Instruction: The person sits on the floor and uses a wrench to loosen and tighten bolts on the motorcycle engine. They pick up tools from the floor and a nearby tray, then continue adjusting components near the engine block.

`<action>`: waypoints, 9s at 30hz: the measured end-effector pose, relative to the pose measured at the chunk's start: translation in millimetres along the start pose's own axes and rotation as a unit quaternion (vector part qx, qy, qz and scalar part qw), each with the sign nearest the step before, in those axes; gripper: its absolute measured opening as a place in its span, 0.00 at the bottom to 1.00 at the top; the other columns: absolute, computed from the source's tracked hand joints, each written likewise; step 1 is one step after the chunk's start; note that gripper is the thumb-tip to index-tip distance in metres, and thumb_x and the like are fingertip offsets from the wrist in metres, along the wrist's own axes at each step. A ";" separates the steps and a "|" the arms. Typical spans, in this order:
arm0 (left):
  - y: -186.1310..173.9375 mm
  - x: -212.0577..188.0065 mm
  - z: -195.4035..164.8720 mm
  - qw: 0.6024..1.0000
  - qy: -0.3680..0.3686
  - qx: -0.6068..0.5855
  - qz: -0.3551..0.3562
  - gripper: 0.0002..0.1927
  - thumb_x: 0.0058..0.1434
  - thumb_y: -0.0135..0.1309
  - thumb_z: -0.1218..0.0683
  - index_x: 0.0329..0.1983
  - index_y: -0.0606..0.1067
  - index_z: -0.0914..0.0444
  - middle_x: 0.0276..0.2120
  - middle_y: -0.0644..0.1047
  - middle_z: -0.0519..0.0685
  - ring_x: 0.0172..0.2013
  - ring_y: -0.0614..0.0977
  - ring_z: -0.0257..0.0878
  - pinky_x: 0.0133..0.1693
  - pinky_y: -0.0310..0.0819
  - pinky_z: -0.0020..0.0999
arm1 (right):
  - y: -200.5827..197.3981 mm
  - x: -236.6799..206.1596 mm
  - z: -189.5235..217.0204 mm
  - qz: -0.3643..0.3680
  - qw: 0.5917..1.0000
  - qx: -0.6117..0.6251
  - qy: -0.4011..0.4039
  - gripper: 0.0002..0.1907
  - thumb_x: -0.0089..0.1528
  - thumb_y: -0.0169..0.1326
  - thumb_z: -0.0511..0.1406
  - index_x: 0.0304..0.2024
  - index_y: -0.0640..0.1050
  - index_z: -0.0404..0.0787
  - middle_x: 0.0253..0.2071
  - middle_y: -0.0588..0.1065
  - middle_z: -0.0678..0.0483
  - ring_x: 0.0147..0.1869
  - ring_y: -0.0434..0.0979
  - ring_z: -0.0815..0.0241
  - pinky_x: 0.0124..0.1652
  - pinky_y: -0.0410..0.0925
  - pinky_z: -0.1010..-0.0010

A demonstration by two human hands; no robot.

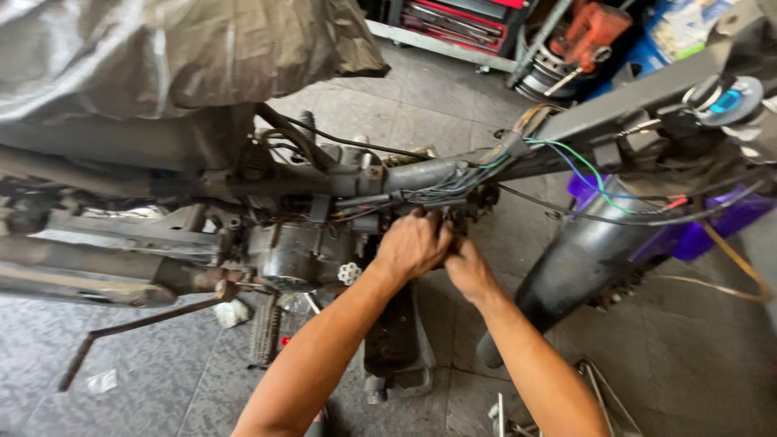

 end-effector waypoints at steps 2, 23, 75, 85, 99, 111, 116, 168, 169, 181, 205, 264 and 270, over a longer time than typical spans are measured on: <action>-2.2 4.6 -2.6 0.998 -0.043 -0.040 0.023 0.13 0.61 0.51 0.53 0.44 0.76 0.65 0.37 0.78 0.60 0.32 0.81 0.59 0.26 0.76 0.50 | -22.6 -0.1 14.3 0.022 0.997 0.044 0.053 0.14 0.64 0.48 0.30 0.51 0.78 0.38 0.40 0.77 0.56 0.41 0.75 0.64 0.41 0.69 0.72; 8.3 5.7 -0.1 0.956 -0.259 -0.096 0.096 0.16 0.62 0.49 0.59 0.51 0.78 0.63 0.37 0.79 0.68 0.33 0.83 0.63 0.37 0.79 0.53 | -11.8 -1.0 12.0 -0.041 0.966 0.106 0.234 0.11 0.67 0.45 0.34 0.46 0.77 0.37 0.30 0.77 0.54 0.29 0.76 0.62 0.29 0.71 0.67; 9.9 10.3 0.5 0.959 -0.245 -0.112 0.092 0.10 0.65 0.48 0.55 0.41 0.77 0.65 0.31 0.79 0.67 0.35 0.83 0.63 0.40 0.79 0.54 | -6.1 -2.8 14.4 0.052 0.987 0.108 0.109 0.12 0.66 0.51 0.29 0.51 0.79 0.34 0.39 0.77 0.54 0.37 0.76 0.65 0.36 0.71 0.74; 7.3 9.4 0.3 0.956 -0.255 -0.126 0.067 0.10 0.61 0.48 0.56 0.40 0.77 0.67 0.33 0.79 0.68 0.31 0.82 0.65 0.33 0.78 0.56 | -47.0 0.5 19.5 -0.014 0.989 -0.001 0.149 0.11 0.70 0.52 0.36 0.43 0.80 0.33 0.32 0.75 0.52 0.30 0.72 0.62 0.29 0.65 0.70; 11.0 2.6 6.8 0.958 -0.235 -0.122 0.110 0.12 0.60 0.50 0.52 0.37 0.75 0.66 0.29 0.80 0.63 0.32 0.84 0.60 0.35 0.80 0.52 | -3.1 -7.8 -6.7 0.049 0.987 0.036 0.147 0.10 0.64 0.50 0.31 0.45 0.78 0.34 0.34 0.79 0.51 0.34 0.80 0.59 0.36 0.76 0.63; 5.1 2.4 8.8 0.958 -0.243 -0.106 0.112 0.12 0.66 0.43 0.55 0.39 0.75 0.66 0.32 0.80 0.64 0.31 0.84 0.59 0.33 0.80 0.51 | 16.7 -5.2 37.5 0.003 0.971 0.123 0.203 0.15 0.65 0.47 0.37 0.54 0.75 0.43 0.44 0.78 0.55 0.41 0.79 0.63 0.38 0.76 0.64; 4.6 1.6 7.9 0.961 -0.240 -0.103 0.092 0.12 0.67 0.42 0.55 0.39 0.75 0.66 0.32 0.80 0.64 0.30 0.84 0.59 0.32 0.79 0.52 | 35.4 -9.8 38.6 -0.003 0.971 0.175 0.160 0.14 0.65 0.49 0.34 0.52 0.74 0.40 0.42 0.77 0.54 0.39 0.80 0.61 0.36 0.76 0.65; 2.6 11.8 -9.8 0.955 -0.255 -0.120 0.089 0.14 0.65 0.49 0.53 0.47 0.79 0.64 0.35 0.79 0.67 0.34 0.82 0.64 0.38 0.78 0.56 | -4.9 -17.8 24.3 0.058 0.998 0.010 0.019 0.15 0.68 0.51 0.26 0.57 0.77 0.31 0.49 0.78 0.48 0.49 0.76 0.61 0.48 0.71 0.70; 3.3 11.6 -10.1 0.955 -0.256 -0.117 0.089 0.13 0.66 0.49 0.52 0.47 0.78 0.64 0.36 0.79 0.67 0.34 0.82 0.64 0.38 0.78 0.56 | 0.3 -16.0 20.9 0.034 0.997 0.038 0.062 0.15 0.66 0.50 0.26 0.55 0.76 0.32 0.47 0.78 0.49 0.48 0.77 0.60 0.47 0.72 0.69; -2.5 13.7 -13.5 0.954 -0.260 -0.127 0.078 0.14 0.65 0.49 0.53 0.48 0.79 0.63 0.36 0.79 0.68 0.33 0.82 0.65 0.36 0.77 0.57 | -1.7 -16.0 12.0 -0.055 0.979 0.112 0.164 0.14 0.65 0.49 0.33 0.51 0.78 0.37 0.37 0.77 0.53 0.35 0.77 0.64 0.33 0.72 0.71; 12.4 10.4 -4.6 0.960 -0.250 -0.099 0.082 0.12 0.66 0.47 0.55 0.43 0.78 0.66 0.34 0.79 0.66 0.32 0.83 0.62 0.34 0.78 0.53 | 37.6 -14.0 31.3 -0.058 0.953 0.254 0.156 0.13 0.65 0.46 0.29 0.50 0.75 0.39 0.38 0.78 0.54 0.35 0.77 0.62 0.33 0.73 0.69; 5.6 6.9 1.0 0.959 -0.241 -0.123 0.088 0.11 0.60 0.50 0.55 0.40 0.76 0.67 0.33 0.79 0.67 0.33 0.83 0.63 0.36 0.79 0.54 | -5.9 -13.7 20.3 -0.029 0.983 0.066 0.167 0.11 0.69 0.48 0.37 0.42 0.78 0.35 0.28 0.76 0.53 0.30 0.73 0.60 0.32 0.68 0.67; 6.5 7.5 2.0 0.958 -0.248 -0.124 0.070 0.10 0.62 0.49 0.56 0.39 0.77 0.66 0.33 0.79 0.67 0.31 0.83 0.63 0.33 0.79 0.54 | -36.1 -5.2 38.6 -0.120 0.974 -0.190 0.003 0.11 0.66 0.53 0.35 0.43 0.82 0.33 0.32 0.80 0.55 0.34 0.74 0.68 0.36 0.68 0.73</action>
Point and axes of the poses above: each hand's wrist, its own x-axis towards the middle knuckle, its own y-axis out of the palm, z = x × y, the point moved 2 cm from there along x, towards the middle knuckle
